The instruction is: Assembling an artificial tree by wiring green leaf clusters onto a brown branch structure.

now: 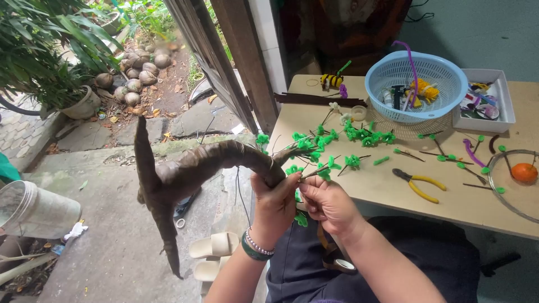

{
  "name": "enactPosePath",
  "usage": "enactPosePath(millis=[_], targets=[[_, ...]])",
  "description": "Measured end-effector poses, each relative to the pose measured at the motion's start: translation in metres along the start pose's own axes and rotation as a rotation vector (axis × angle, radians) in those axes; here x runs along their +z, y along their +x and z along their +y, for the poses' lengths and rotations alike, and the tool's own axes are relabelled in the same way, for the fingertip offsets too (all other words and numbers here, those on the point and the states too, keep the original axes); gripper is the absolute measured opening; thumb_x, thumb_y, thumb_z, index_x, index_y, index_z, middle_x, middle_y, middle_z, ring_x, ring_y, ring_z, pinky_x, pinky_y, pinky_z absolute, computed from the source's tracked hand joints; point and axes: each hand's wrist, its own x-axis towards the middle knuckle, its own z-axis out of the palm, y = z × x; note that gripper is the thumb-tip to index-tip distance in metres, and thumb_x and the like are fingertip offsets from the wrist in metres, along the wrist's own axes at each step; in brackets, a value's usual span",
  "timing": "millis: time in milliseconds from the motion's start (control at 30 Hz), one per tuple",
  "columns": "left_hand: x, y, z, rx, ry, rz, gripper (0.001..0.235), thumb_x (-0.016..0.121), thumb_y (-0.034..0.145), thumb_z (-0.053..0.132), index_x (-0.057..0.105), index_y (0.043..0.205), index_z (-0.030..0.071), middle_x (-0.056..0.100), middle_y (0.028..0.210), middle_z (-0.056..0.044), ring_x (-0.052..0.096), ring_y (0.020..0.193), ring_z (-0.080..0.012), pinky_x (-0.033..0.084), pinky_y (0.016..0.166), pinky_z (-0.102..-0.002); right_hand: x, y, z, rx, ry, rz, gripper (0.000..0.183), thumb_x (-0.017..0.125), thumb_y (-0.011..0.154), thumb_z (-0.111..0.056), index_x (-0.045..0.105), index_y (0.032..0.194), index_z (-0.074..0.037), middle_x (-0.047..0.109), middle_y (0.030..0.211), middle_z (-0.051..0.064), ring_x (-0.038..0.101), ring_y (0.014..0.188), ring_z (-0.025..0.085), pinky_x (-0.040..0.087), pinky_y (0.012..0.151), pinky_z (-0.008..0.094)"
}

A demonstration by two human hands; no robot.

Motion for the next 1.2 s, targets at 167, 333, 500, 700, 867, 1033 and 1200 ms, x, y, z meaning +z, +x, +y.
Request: enactPosePath(millis=[167, 333, 500, 700, 867, 1033, 1200], targets=[[-0.005, 0.006, 0.010, -0.083, -0.170, -0.033, 0.023, 0.072, 0.091, 0.003, 0.079, 0.110, 0.014, 0.044, 0.115, -0.012, 0.063, 0.093, -0.0294, 0.053, 0.086, -0.036, -0.009, 0.009, 0.000, -0.080, -0.082, 0.008, 0.017, 0.082, 0.088, -0.005, 0.068, 0.082, 0.002, 0.049, 0.053, 0.006, 0.044, 0.042, 0.010, 0.025, 0.029, 0.014], [-0.004, -0.001, 0.006, -0.154, -0.252, -0.067, 0.019, 0.074, 0.091, 0.004, 0.079, 0.107, 0.013, 0.045, 0.113, -0.010, 0.065, 0.094, -0.0276, 0.053, 0.085, -0.035, -0.032, 0.021, 0.021, -0.169, -0.157, 0.077, 0.016, 0.085, 0.083, -0.003, 0.071, 0.087, 0.004, 0.055, 0.056, 0.009, 0.045, 0.039, 0.011, 0.028, 0.029, 0.018], [-0.015, 0.014, 0.018, -0.253, -0.310, -0.181, 0.021, 0.076, 0.089, 0.004, 0.080, 0.108, 0.013, 0.045, 0.104, -0.007, 0.065, 0.088, -0.0262, 0.054, 0.081, -0.031, 0.005, -0.003, -0.009, -0.497, -0.431, 0.079, 0.016, 0.087, 0.079, -0.001, 0.078, 0.093, -0.003, 0.080, 0.083, 0.010, 0.071, 0.079, 0.013, 0.057, 0.076, 0.025], [-0.014, 0.000, -0.014, -0.560, -0.310, -0.418, 0.044, 0.084, 0.078, 0.017, 0.061, 0.115, 0.013, 0.054, 0.107, -0.018, 0.061, 0.095, -0.0356, 0.046, 0.087, -0.043, -0.011, 0.001, -0.008, -0.594, -0.630, 0.094, 0.015, 0.086, 0.078, 0.000, 0.083, 0.091, -0.006, 0.079, 0.088, 0.010, 0.070, 0.085, 0.017, 0.056, 0.083, 0.032], [-0.013, 0.019, -0.017, -0.828, -0.261, -0.668, 0.050, 0.079, 0.078, 0.023, 0.054, 0.122, 0.020, 0.062, 0.117, -0.023, 0.062, 0.111, -0.0476, 0.049, 0.092, -0.052, -0.011, 0.005, -0.015, -0.511, -0.793, 0.096, 0.015, 0.084, 0.082, -0.004, 0.082, 0.096, -0.009, 0.082, 0.091, 0.009, 0.075, 0.089, 0.019, 0.057, 0.087, 0.037], [-0.012, 0.047, -0.018, -0.941, -0.120, -0.863, 0.051, 0.075, 0.079, 0.031, 0.049, 0.123, 0.031, 0.069, 0.118, -0.022, 0.065, 0.115, -0.0469, 0.050, 0.096, -0.053, -0.012, 0.014, -0.024, -0.419, -0.771, 0.080, 0.019, 0.082, 0.080, -0.001, 0.081, 0.098, -0.005, 0.082, 0.091, 0.013, 0.071, 0.089, 0.018, 0.056, 0.088, 0.040], [-0.012, 0.060, -0.011, -0.502, 0.214, -0.793, 0.034, 0.069, 0.085, 0.020, 0.046, 0.110, 0.023, 0.055, 0.112, -0.019, 0.069, 0.084, -0.0499, 0.057, 0.075, -0.056, -0.006, 0.016, -0.037, -0.279, -0.451, 0.058, 0.022, 0.082, 0.079, 0.004, 0.077, 0.101, 0.003, 0.071, 0.068, 0.009, 0.049, 0.044, 0.005, 0.035, 0.036, 0.021]])
